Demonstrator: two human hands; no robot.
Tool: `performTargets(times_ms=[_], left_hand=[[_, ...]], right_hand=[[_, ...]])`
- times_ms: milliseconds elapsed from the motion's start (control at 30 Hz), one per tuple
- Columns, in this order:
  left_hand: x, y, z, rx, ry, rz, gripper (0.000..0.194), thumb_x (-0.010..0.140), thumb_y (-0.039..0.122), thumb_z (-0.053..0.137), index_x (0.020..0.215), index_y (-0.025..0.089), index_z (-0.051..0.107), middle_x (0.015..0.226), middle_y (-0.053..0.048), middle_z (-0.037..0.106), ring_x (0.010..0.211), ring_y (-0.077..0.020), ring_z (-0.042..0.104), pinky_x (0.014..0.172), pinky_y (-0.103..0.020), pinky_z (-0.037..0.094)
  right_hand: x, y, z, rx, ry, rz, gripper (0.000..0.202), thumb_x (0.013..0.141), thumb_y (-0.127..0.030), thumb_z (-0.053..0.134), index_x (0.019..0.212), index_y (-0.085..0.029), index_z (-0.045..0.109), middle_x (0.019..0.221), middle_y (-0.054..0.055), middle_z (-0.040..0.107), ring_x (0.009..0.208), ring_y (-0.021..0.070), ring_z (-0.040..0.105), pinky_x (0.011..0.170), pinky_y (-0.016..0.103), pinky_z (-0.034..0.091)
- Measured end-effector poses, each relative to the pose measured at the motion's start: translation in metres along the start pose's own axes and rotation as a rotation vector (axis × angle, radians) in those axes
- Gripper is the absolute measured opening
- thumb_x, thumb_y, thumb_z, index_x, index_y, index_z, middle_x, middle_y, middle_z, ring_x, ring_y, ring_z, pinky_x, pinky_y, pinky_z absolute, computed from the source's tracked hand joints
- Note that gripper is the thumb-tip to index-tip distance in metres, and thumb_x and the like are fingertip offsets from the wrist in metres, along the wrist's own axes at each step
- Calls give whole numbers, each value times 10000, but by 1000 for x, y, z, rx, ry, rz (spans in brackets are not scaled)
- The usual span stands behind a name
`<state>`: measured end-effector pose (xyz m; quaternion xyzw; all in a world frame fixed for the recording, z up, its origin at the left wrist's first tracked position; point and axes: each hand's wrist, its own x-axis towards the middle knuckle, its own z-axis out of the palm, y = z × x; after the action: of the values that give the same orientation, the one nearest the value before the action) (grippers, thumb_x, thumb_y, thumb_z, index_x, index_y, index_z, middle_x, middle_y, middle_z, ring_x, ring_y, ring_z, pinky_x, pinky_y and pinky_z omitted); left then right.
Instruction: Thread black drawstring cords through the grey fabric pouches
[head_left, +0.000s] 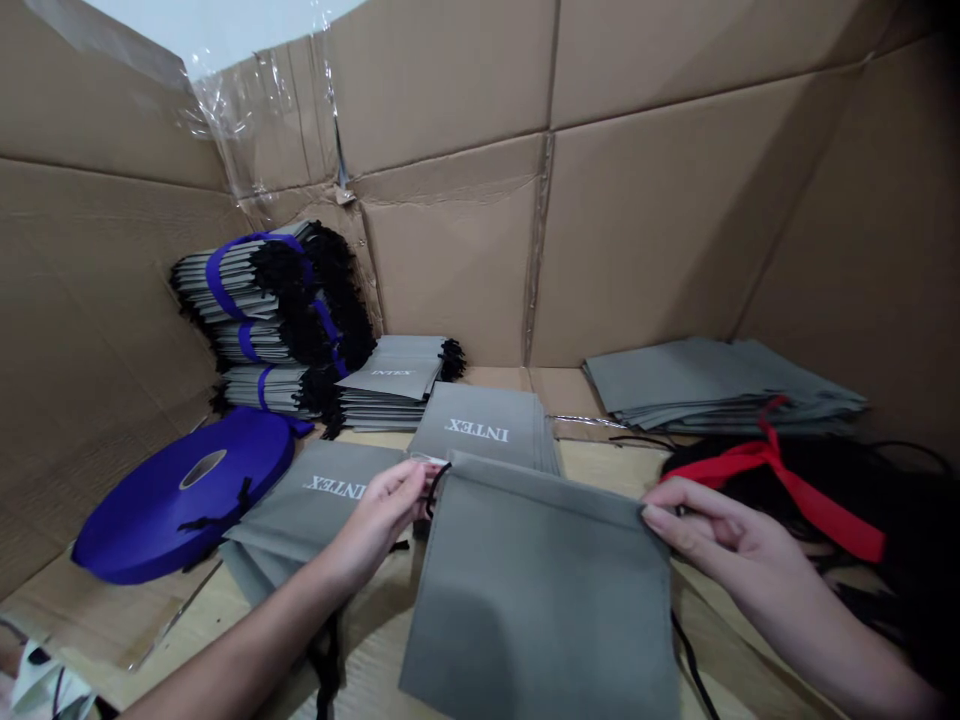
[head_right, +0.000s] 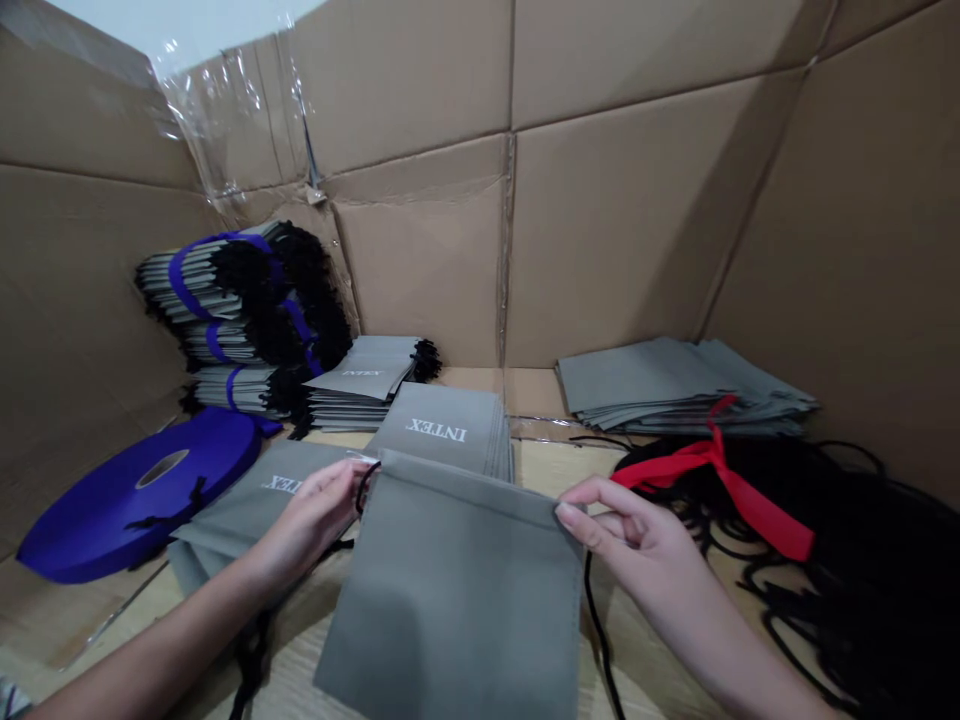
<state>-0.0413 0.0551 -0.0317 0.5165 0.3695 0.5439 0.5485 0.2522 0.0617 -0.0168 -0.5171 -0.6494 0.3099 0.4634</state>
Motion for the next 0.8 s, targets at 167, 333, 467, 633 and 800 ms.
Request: performTargets(times_ms=[167, 333, 467, 633, 800], left_hand=[[-2, -1, 4, -34, 36, -84, 389, 692, 466, 701, 938, 170, 646, 847, -40, 631, 776, -168, 566, 713, -247, 423], [0, 2, 5, 275, 101, 31, 408, 733, 527, 612, 623, 135, 590, 630, 1, 546, 601, -125, 476, 573, -213, 377], [-4, 5, -1, 696, 148, 179, 448, 833, 456, 488, 501, 157, 483, 527, 17, 440, 544, -116, 409, 531, -214, 312], [-11, 18, -8, 1187, 247, 293, 433, 811, 436, 519, 474, 163, 522, 476, 6, 459, 496, -123, 396, 505, -229, 268], [-5, 41, -16, 1118, 138, 167, 461, 788, 494, 507, 451, 183, 460, 417, 30, 365, 439, -116, 313, 456, -235, 210]], right_hand=[[-2, 5, 6, 41, -130, 53, 307, 713, -520, 619, 720, -213, 607, 517, -29, 495, 461, 126, 442, 407, 222, 327], [-6, 10, 8, 24, -163, 30, 291, 755, -492, 597, 731, -202, 603, 528, -37, 466, 473, 113, 411, 421, 220, 290], [-5, 13, 7, -36, -187, 3, 296, 799, -482, 551, 728, -195, 579, 519, -57, 372, 477, 100, 338, 434, 226, 223], [-4, 14, 6, -55, -274, -18, 290, 825, -457, 524, 711, -190, 533, 560, -66, 328, 500, 90, 293, 449, 226, 189], [-6, 9, 3, 29, -357, 12, 302, 821, -461, 534, 712, -180, 525, 502, -97, 245, 449, 74, 207, 419, 233, 106]])
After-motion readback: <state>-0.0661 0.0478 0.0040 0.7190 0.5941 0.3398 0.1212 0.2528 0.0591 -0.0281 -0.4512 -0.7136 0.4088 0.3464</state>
